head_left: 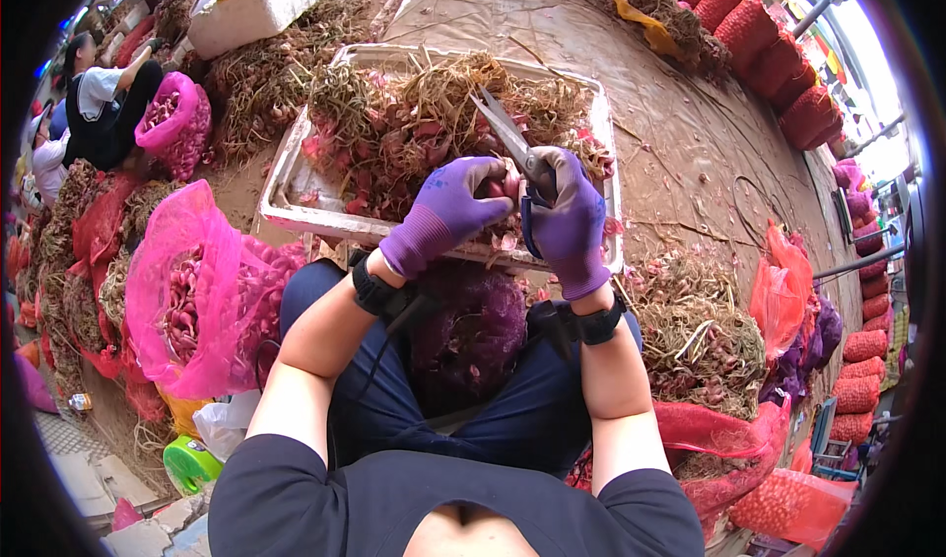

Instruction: The person trims the roots and stems from shallots using shears, handling them one at a time over a tray. They place the cleaned shallots into a pink mesh bag and toss the discarded debris back onto the tray.

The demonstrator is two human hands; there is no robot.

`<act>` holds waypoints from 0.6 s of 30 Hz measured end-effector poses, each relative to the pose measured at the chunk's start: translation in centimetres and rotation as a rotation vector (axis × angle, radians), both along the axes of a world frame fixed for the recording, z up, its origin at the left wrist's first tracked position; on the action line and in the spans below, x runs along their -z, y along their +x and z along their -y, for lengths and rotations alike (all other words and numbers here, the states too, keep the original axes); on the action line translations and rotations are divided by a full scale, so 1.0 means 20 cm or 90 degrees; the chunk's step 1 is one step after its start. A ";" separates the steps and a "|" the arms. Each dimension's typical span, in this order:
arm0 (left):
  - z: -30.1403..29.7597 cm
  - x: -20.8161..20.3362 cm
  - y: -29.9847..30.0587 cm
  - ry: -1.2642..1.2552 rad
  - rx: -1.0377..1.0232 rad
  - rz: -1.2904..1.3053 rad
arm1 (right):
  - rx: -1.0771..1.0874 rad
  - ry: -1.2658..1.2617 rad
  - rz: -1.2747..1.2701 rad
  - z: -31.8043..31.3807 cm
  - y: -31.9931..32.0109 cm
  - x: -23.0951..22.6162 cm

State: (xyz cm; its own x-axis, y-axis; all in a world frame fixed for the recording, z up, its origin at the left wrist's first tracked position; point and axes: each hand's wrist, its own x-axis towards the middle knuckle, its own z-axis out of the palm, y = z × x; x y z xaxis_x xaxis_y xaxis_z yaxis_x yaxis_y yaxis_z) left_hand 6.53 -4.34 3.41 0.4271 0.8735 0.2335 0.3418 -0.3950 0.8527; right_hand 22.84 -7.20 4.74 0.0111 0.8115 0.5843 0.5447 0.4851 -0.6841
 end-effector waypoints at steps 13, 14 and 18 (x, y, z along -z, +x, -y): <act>-0.02 0.00 -0.02 -0.110 0.021 0.155 | -0.051 -0.116 -0.109 -0.02 0.04 -0.02; -0.01 0.00 -0.02 -0.102 0.027 0.148 | 0.012 0.019 -0.006 -0.03 0.02 0.02; -0.01 -0.03 -0.01 -0.096 0.043 0.088 | 0.010 0.085 0.040 -0.05 0.02 0.04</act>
State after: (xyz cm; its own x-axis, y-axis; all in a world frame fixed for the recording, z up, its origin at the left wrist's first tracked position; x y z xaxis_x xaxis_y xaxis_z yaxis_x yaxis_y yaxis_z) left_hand 6.24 -4.16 3.94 0.4586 0.8736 0.1629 0.1940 -0.2773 0.9410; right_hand 23.16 -6.28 3.90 -0.0172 0.7260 0.6874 0.5923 0.5613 -0.5780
